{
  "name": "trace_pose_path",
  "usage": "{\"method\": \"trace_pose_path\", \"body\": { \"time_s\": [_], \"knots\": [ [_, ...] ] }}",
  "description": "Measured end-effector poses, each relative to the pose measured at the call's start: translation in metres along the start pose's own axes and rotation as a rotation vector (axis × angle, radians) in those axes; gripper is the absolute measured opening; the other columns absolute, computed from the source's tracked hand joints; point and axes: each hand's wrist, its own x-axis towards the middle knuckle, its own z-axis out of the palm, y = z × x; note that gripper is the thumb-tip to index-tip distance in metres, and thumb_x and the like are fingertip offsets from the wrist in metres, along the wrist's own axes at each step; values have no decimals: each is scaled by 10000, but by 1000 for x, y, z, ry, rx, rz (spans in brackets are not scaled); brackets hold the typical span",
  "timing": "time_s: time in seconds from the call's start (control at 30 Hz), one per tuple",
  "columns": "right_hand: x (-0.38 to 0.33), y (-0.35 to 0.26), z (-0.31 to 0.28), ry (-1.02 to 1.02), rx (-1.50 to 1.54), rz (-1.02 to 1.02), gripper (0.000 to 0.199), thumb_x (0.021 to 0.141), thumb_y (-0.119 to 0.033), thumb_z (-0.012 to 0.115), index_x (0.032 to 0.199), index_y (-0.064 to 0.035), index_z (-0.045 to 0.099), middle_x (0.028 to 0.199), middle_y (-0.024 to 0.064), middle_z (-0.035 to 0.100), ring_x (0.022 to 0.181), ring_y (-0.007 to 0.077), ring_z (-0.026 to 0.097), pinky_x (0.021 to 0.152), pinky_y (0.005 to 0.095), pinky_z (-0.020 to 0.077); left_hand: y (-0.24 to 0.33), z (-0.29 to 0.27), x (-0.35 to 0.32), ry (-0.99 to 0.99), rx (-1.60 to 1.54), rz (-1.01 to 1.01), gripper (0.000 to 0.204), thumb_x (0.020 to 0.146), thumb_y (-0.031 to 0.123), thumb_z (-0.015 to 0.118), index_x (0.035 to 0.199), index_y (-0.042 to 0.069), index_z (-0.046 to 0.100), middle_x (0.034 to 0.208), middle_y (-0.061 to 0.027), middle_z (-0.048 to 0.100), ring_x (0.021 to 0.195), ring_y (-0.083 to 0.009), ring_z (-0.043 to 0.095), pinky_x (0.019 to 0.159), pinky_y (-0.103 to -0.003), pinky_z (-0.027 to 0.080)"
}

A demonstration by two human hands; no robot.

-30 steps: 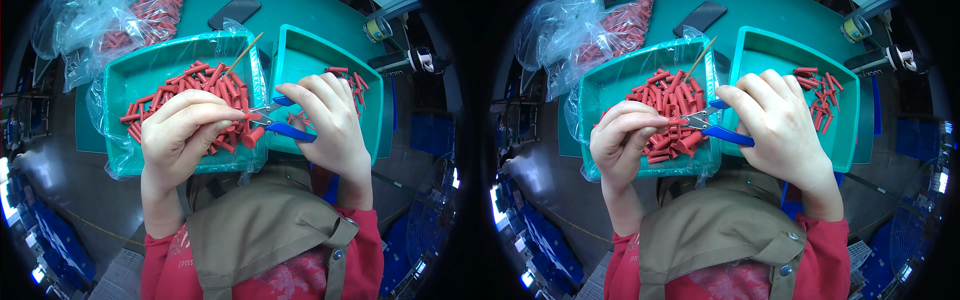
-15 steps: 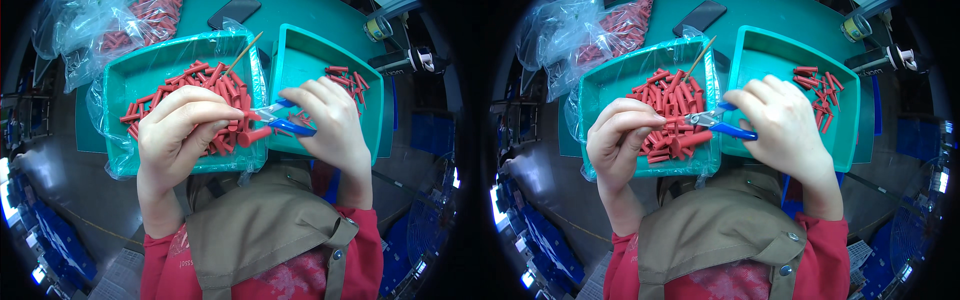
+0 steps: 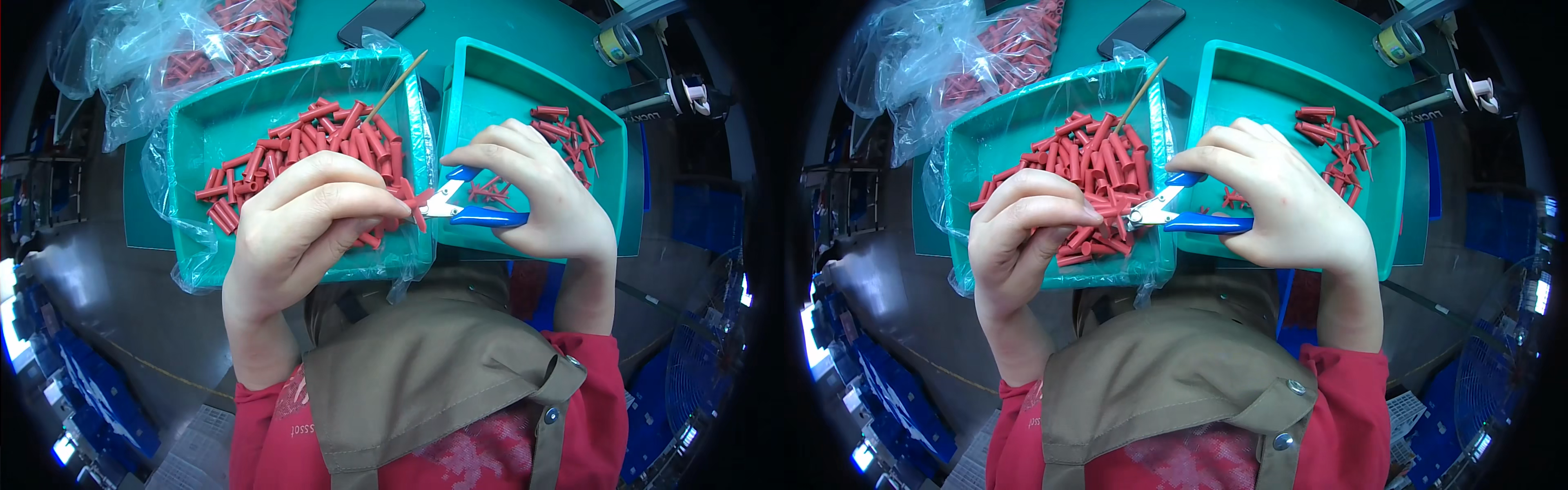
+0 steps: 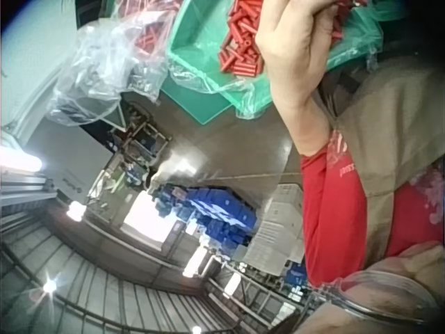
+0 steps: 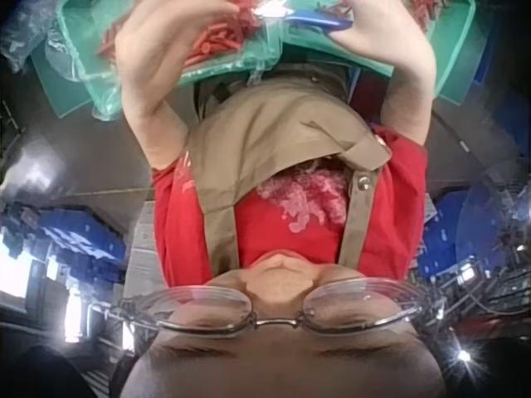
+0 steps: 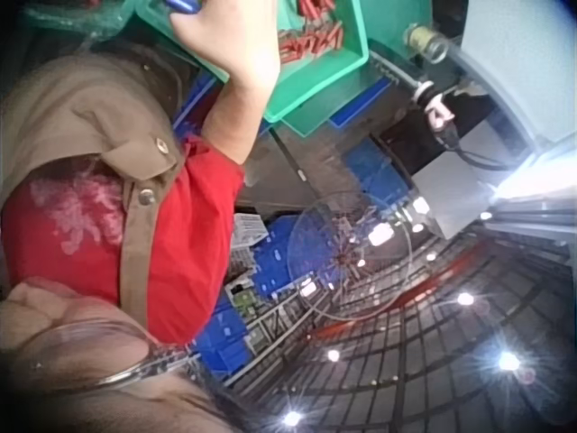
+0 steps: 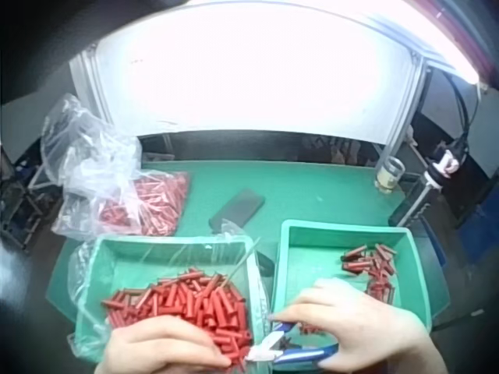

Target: Use pliers to trim small red plastic or rubber components at a workbench.

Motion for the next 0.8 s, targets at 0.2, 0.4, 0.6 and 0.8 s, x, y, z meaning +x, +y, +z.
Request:
{"method": "trace_pose_path", "body": {
  "time_s": [0.2,0.4,0.6,0.8],
  "knots": [
    [1,1,-1,-19,-19,-25,511,685,-150,802,1162,-44,654,1002,109,602,918,279,555,829,373,434,0,0,1,-13,-1,1,112,845,29,692,954,14,717,929,-91,663,858,-198,658,750,-296,512],
    [4,2,1,-1,5,-62,475,682,-141,800,1132,-58,672,940,93,614,856,269,572,777,365,445,-2,1,2,-2,-4,36,104,866,81,693,941,10,710,914,-92,667,830,-196,664,728,-293,519],
    [10,1,3,4,-16,-67,409,658,-119,800,1047,-60,687,855,86,631,770,258,608,670,361,463,-5,-1,1,15,-3,79,125,834,47,702,951,5,709,913,-99,671,826,-208,670,700,-293,536],
    [6,7,14,-1,30,-34,376,642,-39,754,1010,-54,678,860,102,638,784,248,628,668,338,487,-5,-4,1,31,42,70,95,869,81,697,925,4,706,906,-104,672,817,-195,663,713,-287,525]
  ]
}}
